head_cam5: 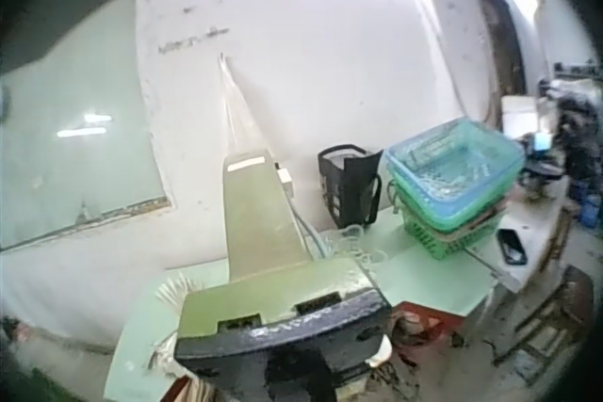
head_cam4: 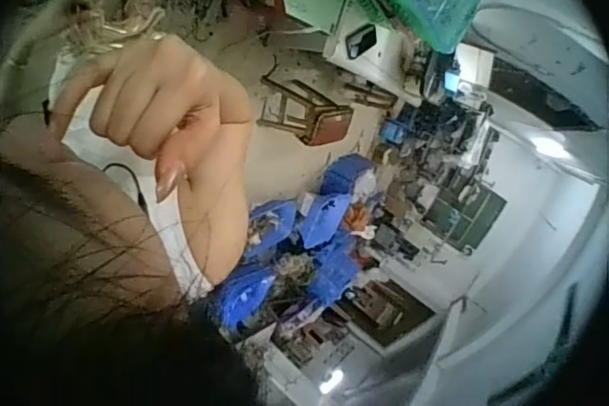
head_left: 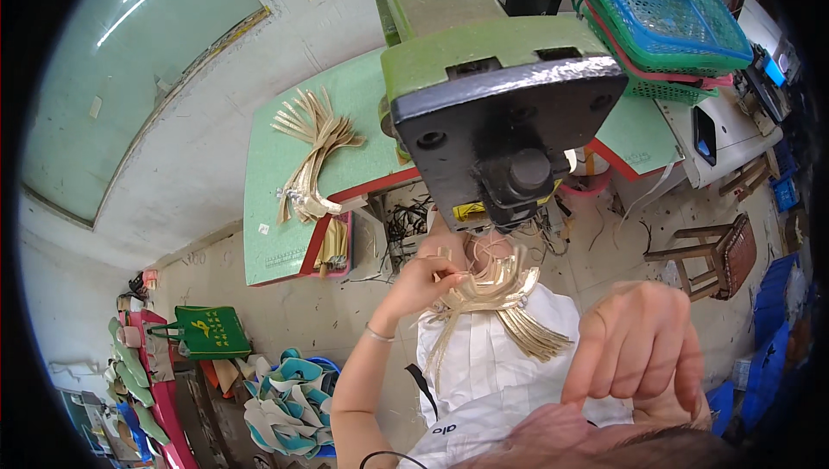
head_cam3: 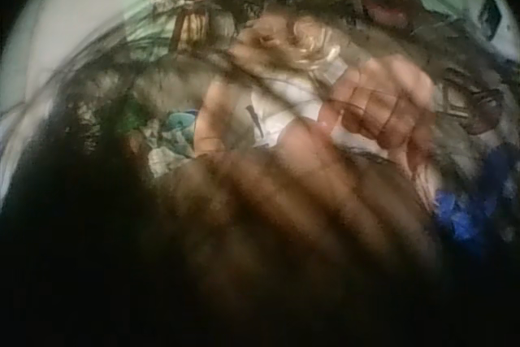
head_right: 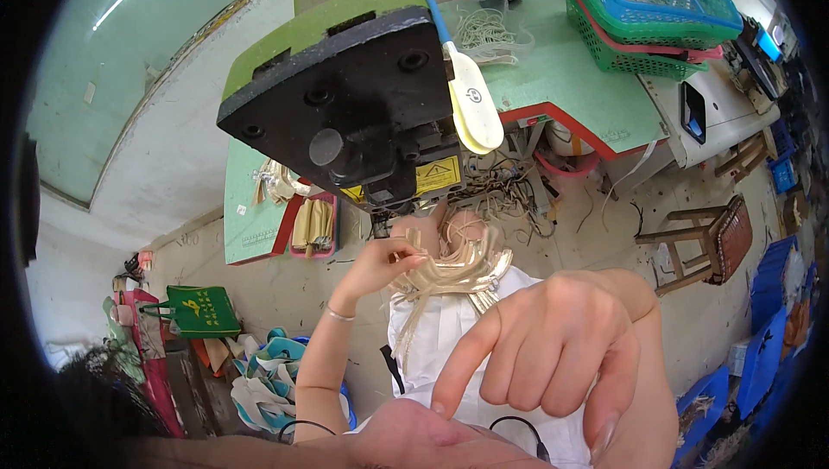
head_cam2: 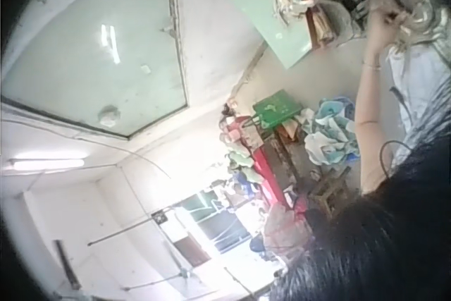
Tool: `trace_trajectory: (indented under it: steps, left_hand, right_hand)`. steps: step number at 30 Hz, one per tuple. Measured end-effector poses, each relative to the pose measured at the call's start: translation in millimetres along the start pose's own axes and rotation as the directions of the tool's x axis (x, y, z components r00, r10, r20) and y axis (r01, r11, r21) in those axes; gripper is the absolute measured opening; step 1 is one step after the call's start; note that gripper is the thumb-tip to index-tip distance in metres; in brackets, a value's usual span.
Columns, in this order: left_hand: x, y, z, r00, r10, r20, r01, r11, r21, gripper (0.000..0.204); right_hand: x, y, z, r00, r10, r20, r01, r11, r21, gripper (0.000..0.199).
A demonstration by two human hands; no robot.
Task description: The person repeatedly feeds beige cords into a green industrial machine to process the ends. They handle the cords one by one, aligning them under the machine's head, operating the mechanism, and then moving the processed items aside.
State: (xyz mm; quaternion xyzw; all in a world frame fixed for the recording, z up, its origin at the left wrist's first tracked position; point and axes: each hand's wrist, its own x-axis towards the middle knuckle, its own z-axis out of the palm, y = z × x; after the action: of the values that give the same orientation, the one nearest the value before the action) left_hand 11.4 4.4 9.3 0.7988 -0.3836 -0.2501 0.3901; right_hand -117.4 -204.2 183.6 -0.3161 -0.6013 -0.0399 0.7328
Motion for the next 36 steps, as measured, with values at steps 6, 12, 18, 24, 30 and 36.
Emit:
trace_trajectory:
  steps: [6, 12, 18, 24, 30, 36]
  left_hand:
    - [-20.9, 72.0, -24.6, 0.985, -0.173, -0.004, 0.14, 0.81, -0.57, 0.014]
    - [-11.8, 100.5, 14.6, 0.917, -0.173, -0.359, -0.141, 0.701, -0.699, 0.014]
    - [3.9, 108.5, 21.1, 0.928, -0.175, -0.329, -0.143, 0.65, -0.747, 0.017]
    - [3.8, 111.0, 18.7, 0.919, -0.219, -0.329, -0.146, 0.587, -0.797, 0.016]
    - [-11.7, 103.2, 11.3, 0.832, -0.305, -0.463, -0.217, 0.59, -0.778, 0.016]
    - [-15.8, 75.6, -26.0, 0.802, -0.342, -0.49, -0.263, 0.534, -0.804, 0.013]
  right_hand:
    - [-25.5, -13.4, -28.5, 0.687, 0.555, -0.468, -0.719, 0.613, -0.329, 0.037]
    - [-52.3, -10.6, -54.1, 0.253, 0.764, -0.594, -0.905, -0.031, -0.425, 0.021]
    - [5.6, -37.6, -97.4, 0.137, 0.781, -0.61, -0.78, -0.294, -0.552, 0.016]
    - [-3.3, -27.8, -123.7, 0.373, 0.79, -0.487, -0.752, -0.05, -0.658, 0.023]
    - [2.0, -24.4, -123.5, 0.344, 0.816, -0.464, -0.747, -0.062, -0.662, 0.027]
    - [7.4, -24.0, -115.5, 0.558, 0.776, -0.293, -0.625, 0.161, -0.764, 0.036]
